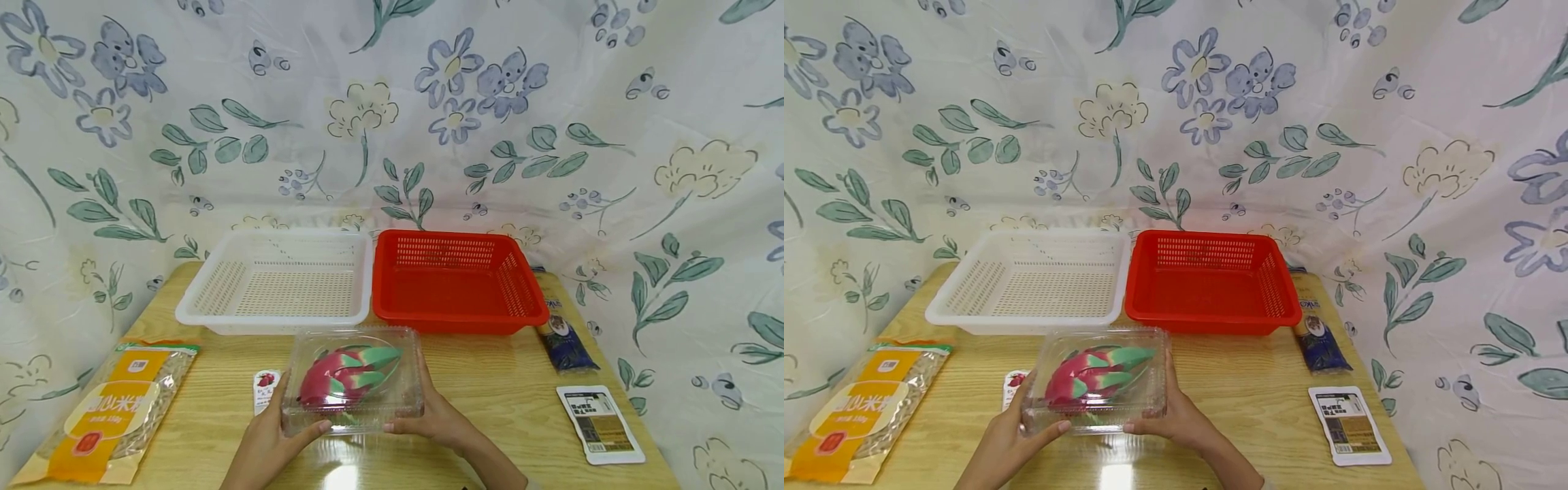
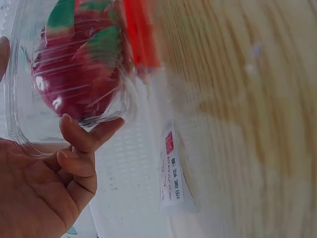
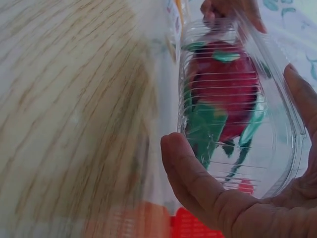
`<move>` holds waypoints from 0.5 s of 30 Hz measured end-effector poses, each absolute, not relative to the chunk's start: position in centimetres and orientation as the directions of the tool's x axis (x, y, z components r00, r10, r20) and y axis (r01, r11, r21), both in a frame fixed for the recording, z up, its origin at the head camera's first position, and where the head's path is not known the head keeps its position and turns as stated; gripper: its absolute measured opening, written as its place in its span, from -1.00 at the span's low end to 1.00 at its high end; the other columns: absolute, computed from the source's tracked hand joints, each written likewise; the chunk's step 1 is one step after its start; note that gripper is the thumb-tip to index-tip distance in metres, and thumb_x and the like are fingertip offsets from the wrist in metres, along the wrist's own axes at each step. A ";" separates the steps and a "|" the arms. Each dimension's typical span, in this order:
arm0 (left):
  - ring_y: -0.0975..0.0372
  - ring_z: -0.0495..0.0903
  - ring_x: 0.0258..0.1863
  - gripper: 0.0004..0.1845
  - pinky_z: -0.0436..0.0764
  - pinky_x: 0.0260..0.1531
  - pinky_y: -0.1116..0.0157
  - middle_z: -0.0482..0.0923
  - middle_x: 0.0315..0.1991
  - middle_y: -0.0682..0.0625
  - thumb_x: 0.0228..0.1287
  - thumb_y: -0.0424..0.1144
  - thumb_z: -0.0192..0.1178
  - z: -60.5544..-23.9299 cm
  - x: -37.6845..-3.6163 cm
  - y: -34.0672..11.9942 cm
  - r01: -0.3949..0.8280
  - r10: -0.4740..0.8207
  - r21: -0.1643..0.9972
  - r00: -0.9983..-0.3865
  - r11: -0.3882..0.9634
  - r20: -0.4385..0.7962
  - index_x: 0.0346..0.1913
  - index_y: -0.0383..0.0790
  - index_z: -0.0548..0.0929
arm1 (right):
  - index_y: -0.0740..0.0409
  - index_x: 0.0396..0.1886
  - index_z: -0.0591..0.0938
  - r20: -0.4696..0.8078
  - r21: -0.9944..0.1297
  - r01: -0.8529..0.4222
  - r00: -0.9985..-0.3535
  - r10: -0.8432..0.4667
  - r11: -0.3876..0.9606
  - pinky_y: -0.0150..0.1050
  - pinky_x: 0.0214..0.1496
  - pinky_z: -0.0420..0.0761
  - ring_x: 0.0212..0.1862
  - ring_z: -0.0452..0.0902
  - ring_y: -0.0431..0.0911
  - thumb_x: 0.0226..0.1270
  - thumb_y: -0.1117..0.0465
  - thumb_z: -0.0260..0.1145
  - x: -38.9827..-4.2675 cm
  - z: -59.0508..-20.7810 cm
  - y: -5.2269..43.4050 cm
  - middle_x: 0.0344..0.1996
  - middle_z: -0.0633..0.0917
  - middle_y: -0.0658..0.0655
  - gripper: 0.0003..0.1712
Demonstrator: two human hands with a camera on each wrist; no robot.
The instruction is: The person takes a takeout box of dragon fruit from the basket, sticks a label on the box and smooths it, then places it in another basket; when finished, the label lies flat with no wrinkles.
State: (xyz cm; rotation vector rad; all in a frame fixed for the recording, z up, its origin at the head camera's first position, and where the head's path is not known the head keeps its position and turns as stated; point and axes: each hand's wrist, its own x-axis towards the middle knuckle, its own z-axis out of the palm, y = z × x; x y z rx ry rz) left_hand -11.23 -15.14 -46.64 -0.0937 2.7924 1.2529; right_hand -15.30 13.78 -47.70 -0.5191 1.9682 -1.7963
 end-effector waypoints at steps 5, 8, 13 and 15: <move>0.30 0.39 -0.54 0.20 0.45 -0.49 0.31 0.53 -0.44 0.00 0.05 0.19 0.44 -46.9 -11.3 -15.2 -0.084 -0.012 0.759 -0.995 0.646 -0.099 0.58 -0.23 -0.04 | -0.53 0.45 -0.62 -0.099 -0.993 0.050 -0.833 -0.545 0.104 0.02 0.17 0.59 0.40 0.01 0.60 0.21 0.14 0.50 -15.2 -47.9 13.9 0.48 -0.67 0.20 0.50; 0.30 0.39 -0.55 0.20 0.44 -0.50 0.31 0.50 -0.48 0.02 0.05 0.19 0.44 -46.9 -11.4 -15.3 -0.095 -0.012 0.761 -0.993 0.641 -0.114 0.58 -0.21 -0.05 | -0.51 0.46 -0.61 -0.117 -0.991 0.061 -0.838 -0.533 0.122 0.07 0.17 0.59 0.39 0.09 0.56 0.21 0.13 0.50 -15.1 -48.0 14.0 0.49 -0.64 0.25 0.49; 0.35 0.24 -0.64 0.21 0.30 -0.60 0.37 0.29 -0.61 0.08 0.07 0.20 0.42 -47.0 -11.4 -15.3 -0.104 0.001 0.747 -0.990 0.656 -0.138 0.59 -0.22 -0.08 | -0.46 0.49 -0.59 -0.144 -0.987 0.086 -0.846 -0.513 0.135 0.07 0.15 0.60 0.36 0.23 0.48 0.19 0.13 0.51 -15.1 -48.0 14.0 0.51 -0.57 0.32 0.49; 0.35 0.20 -0.64 0.21 0.27 -0.61 0.37 0.25 -0.62 0.09 0.08 0.20 0.41 -47.0 -11.4 -15.3 -0.106 0.005 0.743 -0.989 0.661 -0.145 0.59 -0.24 -0.08 | -0.43 0.50 -0.59 -0.151 -0.986 0.096 -0.845 -0.512 0.133 0.04 0.14 0.61 0.31 0.35 0.40 0.18 0.12 0.52 -15.1 -48.1 14.0 0.50 -0.55 0.37 0.50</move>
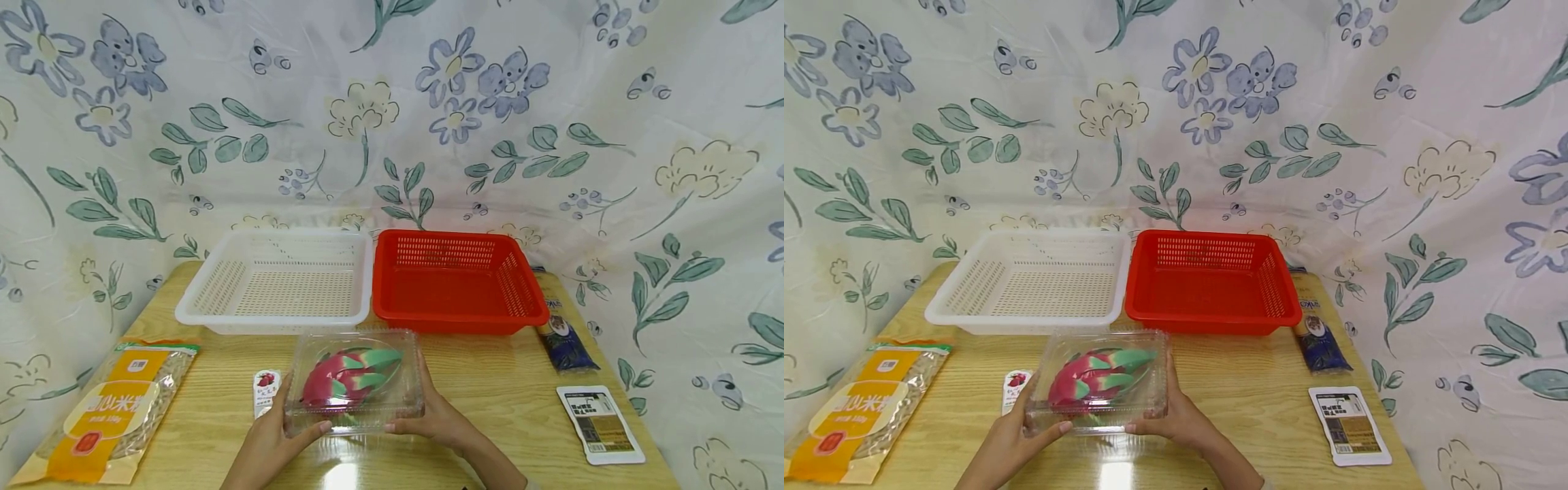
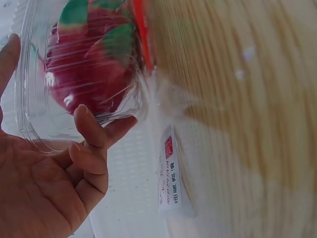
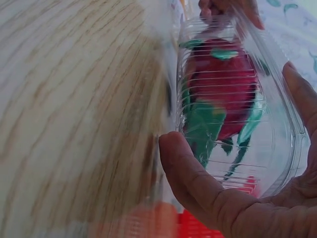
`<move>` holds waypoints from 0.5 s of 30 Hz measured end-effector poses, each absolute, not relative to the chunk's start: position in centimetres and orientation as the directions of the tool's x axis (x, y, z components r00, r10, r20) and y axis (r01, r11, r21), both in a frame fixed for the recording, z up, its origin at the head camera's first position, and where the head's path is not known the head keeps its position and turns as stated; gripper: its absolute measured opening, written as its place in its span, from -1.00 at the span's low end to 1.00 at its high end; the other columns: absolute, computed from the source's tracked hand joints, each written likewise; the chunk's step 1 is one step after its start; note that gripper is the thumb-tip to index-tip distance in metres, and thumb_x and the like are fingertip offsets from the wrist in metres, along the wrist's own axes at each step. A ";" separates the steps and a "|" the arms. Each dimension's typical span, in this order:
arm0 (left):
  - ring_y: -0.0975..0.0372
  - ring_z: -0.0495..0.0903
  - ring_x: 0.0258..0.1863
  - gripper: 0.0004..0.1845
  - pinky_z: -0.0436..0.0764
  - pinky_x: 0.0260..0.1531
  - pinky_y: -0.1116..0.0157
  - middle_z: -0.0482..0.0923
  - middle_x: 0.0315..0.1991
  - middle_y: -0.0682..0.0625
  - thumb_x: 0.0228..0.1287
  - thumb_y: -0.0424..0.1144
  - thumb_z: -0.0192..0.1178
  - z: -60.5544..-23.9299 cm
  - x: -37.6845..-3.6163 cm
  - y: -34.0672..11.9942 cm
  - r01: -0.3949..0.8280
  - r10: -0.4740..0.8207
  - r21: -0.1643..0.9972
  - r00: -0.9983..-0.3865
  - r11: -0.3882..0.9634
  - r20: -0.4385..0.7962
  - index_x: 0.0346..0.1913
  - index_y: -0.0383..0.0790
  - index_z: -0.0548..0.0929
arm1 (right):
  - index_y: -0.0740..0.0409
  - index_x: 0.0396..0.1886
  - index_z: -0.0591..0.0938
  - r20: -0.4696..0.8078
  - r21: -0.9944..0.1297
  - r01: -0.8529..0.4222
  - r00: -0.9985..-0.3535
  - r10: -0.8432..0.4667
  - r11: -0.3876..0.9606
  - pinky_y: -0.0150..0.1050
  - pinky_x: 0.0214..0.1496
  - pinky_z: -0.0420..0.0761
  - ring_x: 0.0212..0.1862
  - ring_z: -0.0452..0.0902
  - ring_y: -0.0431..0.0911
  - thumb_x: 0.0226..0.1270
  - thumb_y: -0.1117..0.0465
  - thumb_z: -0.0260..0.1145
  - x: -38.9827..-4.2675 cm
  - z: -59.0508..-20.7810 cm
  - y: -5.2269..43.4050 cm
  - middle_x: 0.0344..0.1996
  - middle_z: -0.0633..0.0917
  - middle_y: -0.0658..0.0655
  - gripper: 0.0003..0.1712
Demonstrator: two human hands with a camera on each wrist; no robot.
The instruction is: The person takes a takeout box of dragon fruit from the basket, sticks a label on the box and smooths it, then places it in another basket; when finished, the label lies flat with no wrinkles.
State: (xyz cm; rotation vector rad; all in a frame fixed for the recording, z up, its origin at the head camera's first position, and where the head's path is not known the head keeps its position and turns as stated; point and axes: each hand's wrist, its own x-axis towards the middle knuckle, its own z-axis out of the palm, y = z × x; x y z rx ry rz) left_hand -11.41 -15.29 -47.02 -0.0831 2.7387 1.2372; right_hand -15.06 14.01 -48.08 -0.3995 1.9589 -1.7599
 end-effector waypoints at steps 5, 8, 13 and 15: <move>0.36 0.19 -0.64 0.21 0.27 -0.61 0.37 0.25 -0.61 0.09 0.08 0.19 0.41 -47.1 -11.5 -15.3 -0.119 0.010 0.748 -0.986 0.653 -0.165 0.58 -0.25 -0.08 | -0.35 0.50 -0.61 -0.165 -0.985 0.117 -0.839 -0.519 0.124 0.01 0.12 0.63 0.20 0.51 0.25 0.18 0.11 0.53 -15.1 -48.2 14.0 0.48 -0.48 0.50 0.52; 0.35 0.24 -0.62 0.21 0.31 -0.56 0.37 0.31 -0.59 0.08 0.08 0.17 0.43 -47.1 -11.6 -15.4 -0.122 0.012 0.754 -0.985 0.645 -0.170 0.59 -0.24 -0.08 | -0.31 0.51 -0.62 -0.166 -0.985 0.120 -0.838 -0.519 0.121 0.03 0.12 0.62 0.19 0.52 0.27 0.18 0.11 0.53 -15.1 -48.3 14.0 0.48 -0.45 0.53 0.53; 0.20 0.46 -0.41 0.19 0.55 -0.31 0.18 0.60 -0.27 -0.12 0.07 0.15 0.44 -47.0 -11.7 -15.6 -0.097 0.021 0.749 -0.989 0.656 -0.146 0.58 -0.23 -0.05 | -0.22 0.52 -0.62 -0.161 -0.985 0.105 -0.844 -0.511 0.138 0.09 0.13 0.61 0.23 0.48 0.34 0.19 0.12 0.52 -15.2 -48.4 14.1 0.49 -0.42 0.54 0.52; 0.11 0.57 -0.27 0.18 0.61 -0.22 0.03 0.63 -0.06 -0.31 0.08 0.15 0.43 -47.1 -11.7 -15.6 -0.084 0.025 0.745 -0.991 0.662 -0.135 0.58 -0.24 -0.04 | -0.21 0.52 -0.61 -0.162 -0.984 0.099 -0.848 -0.505 0.149 0.11 0.14 0.60 0.25 0.45 0.35 0.18 0.11 0.52 -15.2 -48.5 14.1 0.49 -0.36 0.56 0.52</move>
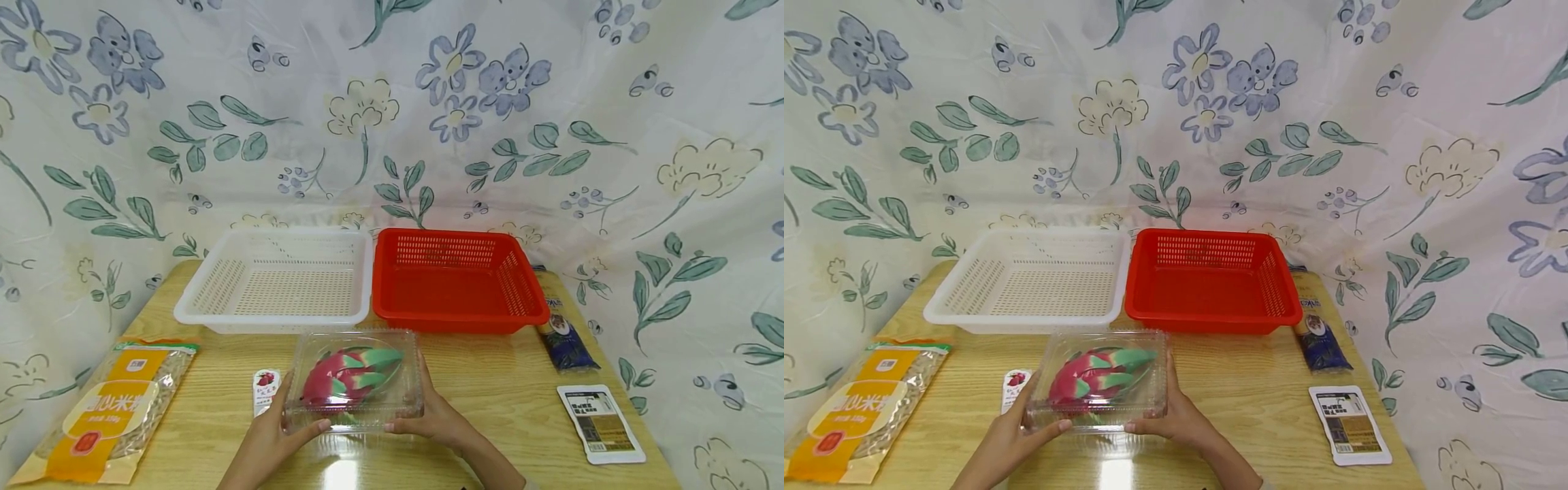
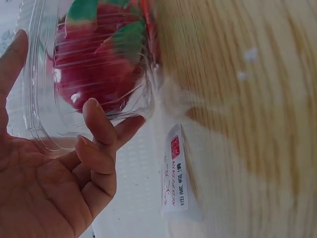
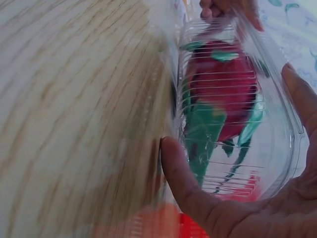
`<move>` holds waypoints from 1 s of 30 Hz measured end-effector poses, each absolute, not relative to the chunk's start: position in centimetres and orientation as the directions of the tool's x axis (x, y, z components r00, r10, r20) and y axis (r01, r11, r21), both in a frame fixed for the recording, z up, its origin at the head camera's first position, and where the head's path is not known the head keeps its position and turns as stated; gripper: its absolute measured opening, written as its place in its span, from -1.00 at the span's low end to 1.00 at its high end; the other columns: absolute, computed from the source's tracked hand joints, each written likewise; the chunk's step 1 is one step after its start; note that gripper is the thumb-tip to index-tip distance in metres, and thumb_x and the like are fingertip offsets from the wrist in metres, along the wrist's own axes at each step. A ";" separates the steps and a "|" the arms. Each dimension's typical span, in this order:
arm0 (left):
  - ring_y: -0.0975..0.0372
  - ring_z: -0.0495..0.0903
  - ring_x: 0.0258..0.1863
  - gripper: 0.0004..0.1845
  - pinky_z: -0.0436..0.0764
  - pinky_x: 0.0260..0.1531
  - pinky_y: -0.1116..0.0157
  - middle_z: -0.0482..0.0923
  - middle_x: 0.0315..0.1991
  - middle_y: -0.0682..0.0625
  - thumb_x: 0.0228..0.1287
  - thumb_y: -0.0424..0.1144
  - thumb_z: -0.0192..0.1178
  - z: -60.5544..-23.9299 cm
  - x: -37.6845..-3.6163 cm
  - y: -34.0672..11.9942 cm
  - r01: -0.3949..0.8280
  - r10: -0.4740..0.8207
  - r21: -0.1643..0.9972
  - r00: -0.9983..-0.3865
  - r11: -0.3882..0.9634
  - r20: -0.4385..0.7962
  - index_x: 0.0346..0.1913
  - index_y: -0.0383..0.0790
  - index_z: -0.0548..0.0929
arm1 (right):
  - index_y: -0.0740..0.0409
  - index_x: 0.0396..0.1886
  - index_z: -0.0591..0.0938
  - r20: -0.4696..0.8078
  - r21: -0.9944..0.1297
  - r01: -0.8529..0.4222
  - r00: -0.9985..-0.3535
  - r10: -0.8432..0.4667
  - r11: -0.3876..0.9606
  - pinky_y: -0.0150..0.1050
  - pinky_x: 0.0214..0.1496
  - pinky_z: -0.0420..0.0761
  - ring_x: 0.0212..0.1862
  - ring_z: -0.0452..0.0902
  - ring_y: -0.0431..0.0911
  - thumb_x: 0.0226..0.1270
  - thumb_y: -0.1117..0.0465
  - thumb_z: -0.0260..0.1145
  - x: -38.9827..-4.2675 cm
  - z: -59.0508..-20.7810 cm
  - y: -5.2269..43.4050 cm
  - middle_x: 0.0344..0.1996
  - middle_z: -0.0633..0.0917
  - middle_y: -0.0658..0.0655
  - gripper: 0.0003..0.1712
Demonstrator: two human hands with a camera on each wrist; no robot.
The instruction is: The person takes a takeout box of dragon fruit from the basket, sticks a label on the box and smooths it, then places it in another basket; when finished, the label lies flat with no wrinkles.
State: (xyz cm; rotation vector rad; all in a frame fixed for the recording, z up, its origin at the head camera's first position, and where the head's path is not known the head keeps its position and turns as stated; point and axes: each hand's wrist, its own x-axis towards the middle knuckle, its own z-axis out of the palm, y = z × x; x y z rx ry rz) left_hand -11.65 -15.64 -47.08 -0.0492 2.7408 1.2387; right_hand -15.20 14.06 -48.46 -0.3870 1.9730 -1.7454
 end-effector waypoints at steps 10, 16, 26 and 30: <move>0.02 0.61 -0.10 0.19 0.58 -0.06 -0.14 0.61 0.05 -0.38 0.08 0.20 0.41 -47.6 -11.4 -15.3 -0.078 0.013 0.733 -0.993 0.676 -0.118 0.58 -0.25 -0.04 | -0.49 0.51 -0.51 -0.148 -0.970 0.041 -0.880 -0.452 0.240 0.20 0.23 0.50 0.36 0.22 0.51 0.09 0.05 0.58 -15.2 -48.0 14.2 0.56 -0.32 0.39 0.52; 0.18 0.45 -0.36 0.21 0.56 -0.22 0.11 0.50 -0.45 0.00 0.06 0.22 0.41 -47.5 -11.5 -15.2 -0.103 0.007 0.720 -0.989 0.686 -0.149 0.59 -0.20 -0.07 | -0.58 0.49 -0.49 -0.111 -0.974 0.007 -0.886 -0.450 0.227 0.23 0.30 0.41 0.38 0.19 0.49 0.05 0.11 0.60 -15.3 -48.0 14.1 0.58 -0.40 0.23 0.54; 0.10 0.61 -0.16 0.21 0.60 -0.06 -0.09 0.68 -0.04 -0.25 0.03 0.23 0.43 -47.6 -11.3 -15.1 -0.061 0.021 0.734 -0.995 0.677 -0.102 0.58 -0.24 -0.02 | -0.61 0.49 -0.48 -0.109 -0.976 0.012 -0.891 -0.440 0.218 0.26 0.29 0.42 0.39 0.11 0.55 0.02 0.19 0.62 -15.2 -47.8 14.0 0.58 -0.43 0.21 0.57; 0.04 0.64 -0.08 0.21 0.60 -0.04 -0.12 0.65 0.01 -0.31 0.05 0.24 0.42 -47.6 -11.2 -15.1 -0.042 0.033 0.733 -0.996 0.679 -0.089 0.58 -0.25 -0.03 | -0.62 0.48 -0.48 -0.135 -0.965 0.023 -0.898 -0.420 0.262 0.35 0.23 0.41 0.34 0.18 0.59 0.01 0.16 0.62 -15.1 -47.9 14.1 0.57 -0.33 0.34 0.58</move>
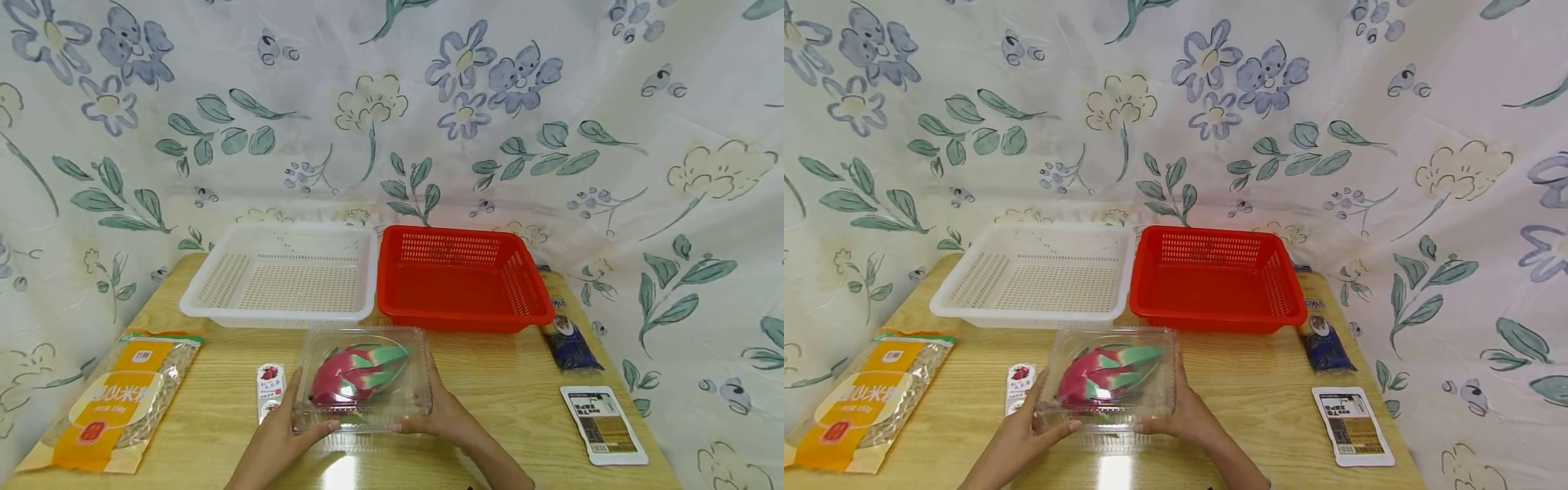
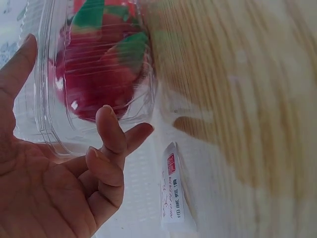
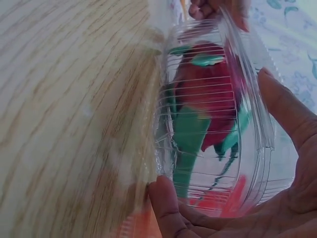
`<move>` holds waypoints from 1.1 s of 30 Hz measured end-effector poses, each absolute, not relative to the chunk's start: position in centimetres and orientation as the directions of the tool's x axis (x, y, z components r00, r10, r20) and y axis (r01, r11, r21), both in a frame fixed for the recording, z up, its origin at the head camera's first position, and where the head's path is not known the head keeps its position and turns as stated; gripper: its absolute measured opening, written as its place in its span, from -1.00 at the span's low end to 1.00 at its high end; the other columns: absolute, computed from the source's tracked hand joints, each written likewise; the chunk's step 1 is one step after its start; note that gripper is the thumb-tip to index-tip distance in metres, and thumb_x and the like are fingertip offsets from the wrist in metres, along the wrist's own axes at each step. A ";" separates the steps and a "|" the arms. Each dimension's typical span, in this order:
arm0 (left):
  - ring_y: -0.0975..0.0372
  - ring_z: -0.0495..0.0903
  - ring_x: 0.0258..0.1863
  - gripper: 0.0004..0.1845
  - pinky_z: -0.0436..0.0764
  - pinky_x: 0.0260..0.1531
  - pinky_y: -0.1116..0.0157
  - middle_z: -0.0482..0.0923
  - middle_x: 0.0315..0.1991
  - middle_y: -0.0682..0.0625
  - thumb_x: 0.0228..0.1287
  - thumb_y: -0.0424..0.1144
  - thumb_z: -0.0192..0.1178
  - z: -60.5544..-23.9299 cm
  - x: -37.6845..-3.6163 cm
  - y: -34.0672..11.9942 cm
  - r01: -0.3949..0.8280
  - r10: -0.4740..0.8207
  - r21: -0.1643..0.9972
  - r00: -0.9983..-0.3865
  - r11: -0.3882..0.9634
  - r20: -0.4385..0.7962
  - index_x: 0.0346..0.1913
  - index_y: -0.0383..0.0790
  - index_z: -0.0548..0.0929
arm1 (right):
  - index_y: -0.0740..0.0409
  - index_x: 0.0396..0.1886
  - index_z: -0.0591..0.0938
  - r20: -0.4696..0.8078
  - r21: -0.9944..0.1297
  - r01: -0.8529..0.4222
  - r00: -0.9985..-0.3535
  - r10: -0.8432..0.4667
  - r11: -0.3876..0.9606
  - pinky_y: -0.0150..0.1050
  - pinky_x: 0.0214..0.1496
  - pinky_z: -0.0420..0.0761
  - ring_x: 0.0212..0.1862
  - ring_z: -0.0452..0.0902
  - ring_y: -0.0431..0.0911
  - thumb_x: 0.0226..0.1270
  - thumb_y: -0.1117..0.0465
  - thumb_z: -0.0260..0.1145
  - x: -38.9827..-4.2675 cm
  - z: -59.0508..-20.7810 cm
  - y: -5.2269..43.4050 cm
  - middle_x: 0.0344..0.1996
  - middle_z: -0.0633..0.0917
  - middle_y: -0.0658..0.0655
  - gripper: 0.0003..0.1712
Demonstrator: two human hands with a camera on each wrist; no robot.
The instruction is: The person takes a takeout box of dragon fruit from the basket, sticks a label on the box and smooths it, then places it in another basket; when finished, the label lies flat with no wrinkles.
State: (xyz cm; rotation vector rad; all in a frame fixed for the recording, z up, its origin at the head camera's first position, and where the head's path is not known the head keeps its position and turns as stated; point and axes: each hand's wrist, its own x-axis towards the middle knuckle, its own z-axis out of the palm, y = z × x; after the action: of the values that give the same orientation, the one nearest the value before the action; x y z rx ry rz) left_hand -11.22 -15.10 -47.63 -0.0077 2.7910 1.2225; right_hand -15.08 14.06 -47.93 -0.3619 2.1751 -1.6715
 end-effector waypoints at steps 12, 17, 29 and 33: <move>0.31 0.49 -0.43 0.10 0.47 -0.45 0.32 0.62 0.01 -0.14 0.17 0.18 0.36 -46.0 -11.0 -17.3 -0.093 0.080 0.728 -0.977 0.679 -0.199 0.61 0.01 -0.08 | -0.39 0.59 -0.33 -0.143 -0.951 0.034 -0.929 -0.340 0.308 0.34 0.34 0.28 0.41 0.18 0.43 -0.10 0.19 0.67 -14.6 -47.4 14.0 0.56 -0.06 0.39 0.57; 0.23 0.60 -0.22 -0.15 0.56 -0.35 0.20 0.46 0.28 -0.34 0.44 0.17 0.06 -45.3 -11.7 -20.1 -0.088 0.056 0.727 -0.983 0.681 -0.172 0.58 -0.19 0.03 | -0.31 0.61 -0.29 -0.153 -0.946 0.044 -0.934 -0.322 0.322 0.32 0.33 0.31 0.42 0.17 0.42 -0.08 0.15 0.67 -14.4 -47.2 14.1 0.56 -0.03 0.38 0.53; -0.14 0.61 -0.25 -0.04 0.56 -0.33 -0.09 0.55 -0.09 -0.42 0.29 0.42 0.04 -46.6 -14.0 -22.0 -0.180 -0.115 0.464 -0.980 0.867 -0.164 0.09 -0.61 0.46 | -0.19 0.63 -0.23 -0.164 -0.942 0.054 -0.935 -0.314 0.332 0.31 0.34 0.31 0.44 0.16 0.37 -0.08 0.10 0.67 -13.9 -47.0 14.4 0.54 0.06 0.40 0.50; 0.01 0.46 -0.49 -0.11 0.48 -0.55 0.07 0.48 -0.23 -0.40 0.24 0.42 0.10 -47.2 -14.2 -21.8 -0.200 -0.137 0.396 -0.974 0.896 -0.182 -0.20 -0.57 0.51 | -0.16 0.63 -0.22 -0.165 -0.939 0.050 -0.934 -0.317 0.340 0.29 0.32 0.35 0.40 0.24 0.36 -0.05 0.07 0.66 -13.7 -47.0 14.5 0.53 0.08 0.42 0.48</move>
State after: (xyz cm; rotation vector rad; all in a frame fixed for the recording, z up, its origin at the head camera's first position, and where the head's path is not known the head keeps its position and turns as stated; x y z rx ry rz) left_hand -14.21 -21.75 -47.17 -0.2609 2.9126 0.6313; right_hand -13.66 14.46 -47.00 -0.2369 2.2913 -1.6226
